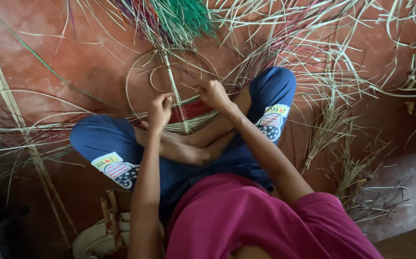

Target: Weaving thin plant fibers around a circular frame to create a handcrafted object

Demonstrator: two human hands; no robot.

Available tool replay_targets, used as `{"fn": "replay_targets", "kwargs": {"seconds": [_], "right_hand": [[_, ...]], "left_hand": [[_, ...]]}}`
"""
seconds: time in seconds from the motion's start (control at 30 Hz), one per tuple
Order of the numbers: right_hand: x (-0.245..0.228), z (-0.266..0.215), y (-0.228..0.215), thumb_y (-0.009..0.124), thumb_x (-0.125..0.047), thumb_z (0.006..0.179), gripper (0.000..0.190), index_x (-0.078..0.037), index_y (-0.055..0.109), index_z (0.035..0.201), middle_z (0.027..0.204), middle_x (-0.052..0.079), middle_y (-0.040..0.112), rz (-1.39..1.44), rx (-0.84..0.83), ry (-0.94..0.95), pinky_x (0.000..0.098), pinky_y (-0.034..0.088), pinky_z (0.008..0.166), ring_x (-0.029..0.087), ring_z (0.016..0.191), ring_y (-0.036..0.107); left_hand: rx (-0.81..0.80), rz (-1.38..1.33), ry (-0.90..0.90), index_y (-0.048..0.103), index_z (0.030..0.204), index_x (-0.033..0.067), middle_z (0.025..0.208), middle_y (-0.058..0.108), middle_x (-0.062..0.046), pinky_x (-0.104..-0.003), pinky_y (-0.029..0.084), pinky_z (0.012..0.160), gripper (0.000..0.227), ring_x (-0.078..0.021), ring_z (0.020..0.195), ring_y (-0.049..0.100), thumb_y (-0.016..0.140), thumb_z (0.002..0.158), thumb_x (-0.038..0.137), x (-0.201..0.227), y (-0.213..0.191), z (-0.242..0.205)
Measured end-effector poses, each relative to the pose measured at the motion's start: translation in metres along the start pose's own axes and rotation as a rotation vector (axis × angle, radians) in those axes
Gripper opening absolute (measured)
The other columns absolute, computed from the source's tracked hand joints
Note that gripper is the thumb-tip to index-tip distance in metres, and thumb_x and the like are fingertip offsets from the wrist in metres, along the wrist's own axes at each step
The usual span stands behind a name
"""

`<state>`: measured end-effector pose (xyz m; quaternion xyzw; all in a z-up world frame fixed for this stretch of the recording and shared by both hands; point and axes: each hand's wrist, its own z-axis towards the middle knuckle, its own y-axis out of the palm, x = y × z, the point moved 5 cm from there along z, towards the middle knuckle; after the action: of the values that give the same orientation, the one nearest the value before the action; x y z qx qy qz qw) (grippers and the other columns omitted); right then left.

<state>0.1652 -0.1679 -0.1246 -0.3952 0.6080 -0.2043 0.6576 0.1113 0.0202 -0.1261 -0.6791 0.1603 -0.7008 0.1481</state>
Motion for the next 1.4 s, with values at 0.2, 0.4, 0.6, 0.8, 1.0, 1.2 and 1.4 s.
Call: {"fn": "replay_targets", "kwargs": {"seconds": [0.2, 0.4, 0.6, 0.8, 1.0, 1.2, 1.4], "right_hand": [[0.010, 0.002, 0.025, 0.070, -0.038, 0.065, 0.041, 0.001, 0.061, 0.070, 0.066, 0.022, 0.061, -0.071, -0.085, 0.269, 0.0522, 0.049, 0.065, 0.041, 0.069, 0.062], [0.037, 0.010, 0.072, 0.065, -0.043, 0.063, 0.044, 0.000, 0.059, 0.072, 0.066, 0.019, 0.061, -0.162, -0.102, 0.286, 0.0526, 0.049, 0.062, 0.041, 0.069, 0.062], [0.027, 0.016, 0.074, 0.063, -0.038, 0.065, 0.039, 0.000, 0.060, 0.073, 0.070, 0.019, 0.062, -0.192, -0.168, 0.323, 0.0503, 0.050, 0.066, 0.039, 0.073, 0.063], [0.033, 0.022, 0.087, 0.060, -0.041, 0.064, 0.036, -0.005, 0.065, 0.072, 0.071, 0.018, 0.063, -0.165, -0.208, 0.357, 0.0499, 0.050, 0.066, 0.038, 0.075, 0.063], [0.045, 0.022, 0.110, 0.061, -0.031, 0.067, 0.031, -0.004, 0.065, 0.082, 0.080, 0.019, 0.064, -0.130, -0.251, 0.419, 0.0510, 0.049, 0.071, 0.039, 0.082, 0.062], [-0.015, 0.014, 0.079, 0.059, -0.043, 0.075, 0.039, -0.010, 0.058, 0.097, 0.087, 0.016, 0.064, -0.155, -0.168, 0.187, 0.0496, 0.050, 0.070, 0.036, 0.081, 0.063], [-0.003, 0.019, 0.098, 0.056, -0.043, 0.075, 0.062, -0.012, 0.037, 0.126, 0.093, 0.019, 0.063, -0.225, -0.269, 0.249, 0.0513, 0.048, 0.076, 0.040, 0.085, 0.062]], "left_hand": [[-0.076, 0.514, -0.039, 0.067, 0.090, 0.0152, 0.076, 0.057, -0.009, -0.036, 0.037, 0.085, 0.019, -0.0268, 0.079, 0.056, 0.058, 0.074, 0.011, -0.055, 0.031, -0.004], [-0.029, 0.595, -0.137, 0.067, 0.079, 0.0166, 0.076, 0.056, -0.008, -0.041, 0.039, 0.076, 0.009, -0.0286, 0.079, 0.051, 0.062, 0.071, 0.018, -0.048, 0.031, 0.007], [-0.019, 0.582, -0.146, 0.067, 0.082, 0.0171, 0.079, 0.057, -0.007, -0.040, 0.038, 0.081, 0.013, -0.0273, 0.083, 0.053, 0.064, 0.070, 0.016, -0.064, 0.036, 0.011], [0.018, 0.605, -0.067, 0.065, 0.081, 0.0129, 0.079, 0.056, -0.009, -0.042, 0.039, 0.080, 0.014, -0.0288, 0.084, 0.051, 0.066, 0.067, 0.012, -0.048, 0.034, 0.013], [-0.098, 0.631, -0.117, 0.065, 0.077, 0.0062, 0.074, 0.060, -0.014, -0.042, 0.044, 0.075, 0.014, -0.0317, 0.079, 0.056, 0.063, 0.063, 0.002, -0.067, 0.038, 0.014], [-0.234, 0.543, -0.254, 0.063, 0.077, 0.0006, 0.074, 0.062, -0.019, -0.045, 0.047, 0.074, 0.018, -0.0356, 0.081, 0.059, 0.061, 0.059, -0.002, -0.059, 0.033, 0.019], [-0.214, 1.181, -0.437, 0.053, 0.088, 0.0091, 0.086, 0.047, -0.017, -0.045, 0.033, 0.069, 0.052, -0.0349, 0.084, 0.049, 0.050, 0.058, 0.052, -0.143, -0.132, 0.031]]}}
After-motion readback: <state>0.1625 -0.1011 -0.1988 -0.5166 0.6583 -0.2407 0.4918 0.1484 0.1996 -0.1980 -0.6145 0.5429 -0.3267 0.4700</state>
